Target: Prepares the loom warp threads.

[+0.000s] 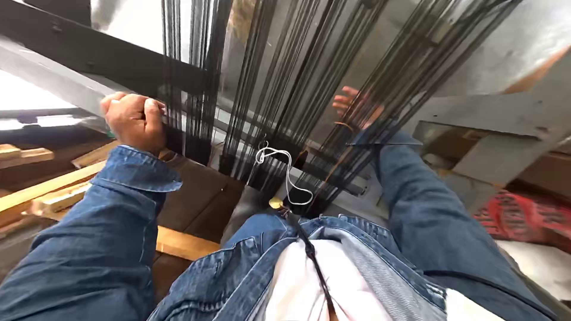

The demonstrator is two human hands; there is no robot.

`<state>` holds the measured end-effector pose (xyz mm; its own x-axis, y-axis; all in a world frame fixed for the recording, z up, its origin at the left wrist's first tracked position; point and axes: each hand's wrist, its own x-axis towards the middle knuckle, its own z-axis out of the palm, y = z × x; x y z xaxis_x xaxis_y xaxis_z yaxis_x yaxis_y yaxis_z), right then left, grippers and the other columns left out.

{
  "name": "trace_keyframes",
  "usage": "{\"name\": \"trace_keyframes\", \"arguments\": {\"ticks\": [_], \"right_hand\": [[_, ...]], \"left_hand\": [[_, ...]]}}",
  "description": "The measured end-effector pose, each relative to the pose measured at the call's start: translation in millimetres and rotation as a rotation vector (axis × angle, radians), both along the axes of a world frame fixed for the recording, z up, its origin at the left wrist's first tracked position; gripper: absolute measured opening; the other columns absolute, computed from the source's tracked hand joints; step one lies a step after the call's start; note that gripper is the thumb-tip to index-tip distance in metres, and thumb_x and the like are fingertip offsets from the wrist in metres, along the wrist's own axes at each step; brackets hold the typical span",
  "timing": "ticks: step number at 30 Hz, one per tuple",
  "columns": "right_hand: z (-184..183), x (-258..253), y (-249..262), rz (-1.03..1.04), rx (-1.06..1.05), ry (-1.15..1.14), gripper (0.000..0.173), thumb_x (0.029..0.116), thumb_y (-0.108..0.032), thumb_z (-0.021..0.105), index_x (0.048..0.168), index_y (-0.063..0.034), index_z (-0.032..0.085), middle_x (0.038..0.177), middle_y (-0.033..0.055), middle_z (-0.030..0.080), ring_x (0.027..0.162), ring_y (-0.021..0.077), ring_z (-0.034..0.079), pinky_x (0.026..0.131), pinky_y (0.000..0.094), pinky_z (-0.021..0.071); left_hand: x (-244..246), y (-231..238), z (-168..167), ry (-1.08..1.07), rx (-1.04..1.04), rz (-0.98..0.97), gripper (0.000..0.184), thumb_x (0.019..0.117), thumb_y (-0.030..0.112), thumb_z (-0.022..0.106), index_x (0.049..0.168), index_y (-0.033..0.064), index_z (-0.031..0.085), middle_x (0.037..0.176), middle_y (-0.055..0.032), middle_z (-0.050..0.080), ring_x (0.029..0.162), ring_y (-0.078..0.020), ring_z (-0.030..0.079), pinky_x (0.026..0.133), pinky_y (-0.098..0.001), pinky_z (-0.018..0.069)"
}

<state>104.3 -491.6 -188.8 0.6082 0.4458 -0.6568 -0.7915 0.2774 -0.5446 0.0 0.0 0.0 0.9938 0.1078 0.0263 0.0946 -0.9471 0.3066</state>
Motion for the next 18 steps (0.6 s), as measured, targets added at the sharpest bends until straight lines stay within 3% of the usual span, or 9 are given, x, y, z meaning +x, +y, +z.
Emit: {"name": "trace_keyframes", "arguments": {"ticks": [2, 4, 7, 12, 13, 15, 16, 18], "right_hand": [[52.0, 0.1, -2.9, -0.16, 0.193, -0.07, 0.083, 0.101, -0.065, -0.005, 0.145, -0.0162, 0.047, 0.125, 0.0089, 0.07, 0.114, 0.0264, 0.068, 0.095, 0.0445, 0.0569], [107.6, -13.4, 4.2, -0.307, 0.226, -0.021, 0.089, 0.0985, -0.072, -0.004, 0.143, -0.015, 0.05, 0.127, 0.0141, 0.068, 0.114, 0.031, 0.068, 0.093, 0.0459, 0.0581], [170.3, -50.8, 23.0, -0.464, 0.056, -0.014, 0.082, 0.1026, -0.068, 0.002, 0.139, -0.0126, 0.052, 0.119, 0.013, 0.071, 0.108, 0.0278, 0.07, 0.091, 0.0438, 0.0599], [200.0, -131.2, 57.6, -0.488, -0.29, -0.104, 0.074, 0.1059, -0.061, 0.007, 0.144, -0.0107, 0.046, 0.118, 0.0069, 0.071, 0.108, 0.0199, 0.07, 0.095, 0.0408, 0.0588], [202.0, -146.5, 67.8, -0.496, -0.368, -0.121, 0.068, 0.1088, -0.056, 0.012, 0.143, -0.0095, 0.048, 0.117, 0.0059, 0.071, 0.108, 0.0181, 0.07, 0.095, 0.0397, 0.0584], [207.6, -164.7, 91.6, -0.555, -0.607, -0.206, 0.041, 0.1116, -0.032, 0.036, 0.138, -0.0056, 0.051, 0.111, 0.0036, 0.071, 0.101, 0.0124, 0.07, 0.091, 0.0338, 0.0593], [213.6, -168.3, 101.2, -0.569, -0.728, -0.27, 0.042, 0.1083, -0.023, 0.046, 0.145, -0.0031, 0.045, 0.12, 0.0059, 0.066, 0.106, 0.0114, 0.067, 0.095, 0.0318, 0.0571], [229.9, -177.5, 119.5, -0.563, -1.022, -0.409, 0.059, 0.1012, -0.02, 0.057, 0.153, 0.0002, 0.037, 0.138, 0.0143, 0.058, 0.122, 0.0142, 0.06, 0.101, 0.0304, 0.0515]], "left_hand": [[-1.3, 4.4, -4.0, -0.017, -0.018, -0.001, 0.051, 0.1069, 0.027, 0.035, 0.094, -0.0085, 0.068, 0.097, -0.0275, 0.071, 0.109, -0.0439, 0.062, 0.112, -0.0529, 0.0319], [-1.0, 4.9, -5.3, -0.048, -0.033, -0.013, 0.052, 0.1069, 0.028, 0.035, 0.093, -0.0079, 0.069, 0.095, -0.0267, 0.071, 0.107, -0.043, 0.063, 0.111, -0.0524, 0.033], [-0.3, 3.4, -1.8, -0.033, -0.037, -0.041, 0.054, 0.1073, 0.032, 0.035, 0.092, -0.0079, 0.068, 0.095, -0.0281, 0.071, 0.107, -0.0469, 0.062, 0.109, -0.0566, 0.033], [5.8, 3.8, 1.0, 0.062, 0.022, -0.119, 0.059, 0.1093, 0.038, 0.032, 0.094, -0.0062, 0.068, 0.095, -0.0275, 0.07, 0.106, -0.0454, 0.064, 0.108, -0.0605, 0.0325], [5.4, 7.5, 0.2, 0.079, 0.023, -0.163, 0.062, 0.1106, 0.041, 0.028, 0.094, -0.0051, 0.067, 0.093, -0.0264, 0.07, 0.103, -0.0439, 0.065, 0.108, -0.0612, 0.0324], [8.6, 12.5, 5.4, 0.14, -0.075, -0.283, 0.066, 0.1125, 0.042, 0.023, 0.097, -0.0053, 0.067, 0.092, -0.0262, 0.07, 0.101, -0.0433, 0.067, 0.108, -0.0643, 0.0308], [13.2, 13.8, 8.4, 0.193, -0.169, -0.35, 0.067, 0.1125, 0.042, 0.021, 0.103, -0.0052, 0.068, 0.095, -0.0261, 0.071, 0.1, -0.0428, 0.067, 0.108, -0.0656, 0.0308], [19.3, 15.0, 13.0, 0.303, -0.34, -0.431, 0.071, 0.1117, 0.046, 0.016, 0.118, -0.0031, 0.067, 0.104, -0.024, 0.074, 0.104, -0.0402, 0.07, 0.105, -0.0689, 0.0369]]}}
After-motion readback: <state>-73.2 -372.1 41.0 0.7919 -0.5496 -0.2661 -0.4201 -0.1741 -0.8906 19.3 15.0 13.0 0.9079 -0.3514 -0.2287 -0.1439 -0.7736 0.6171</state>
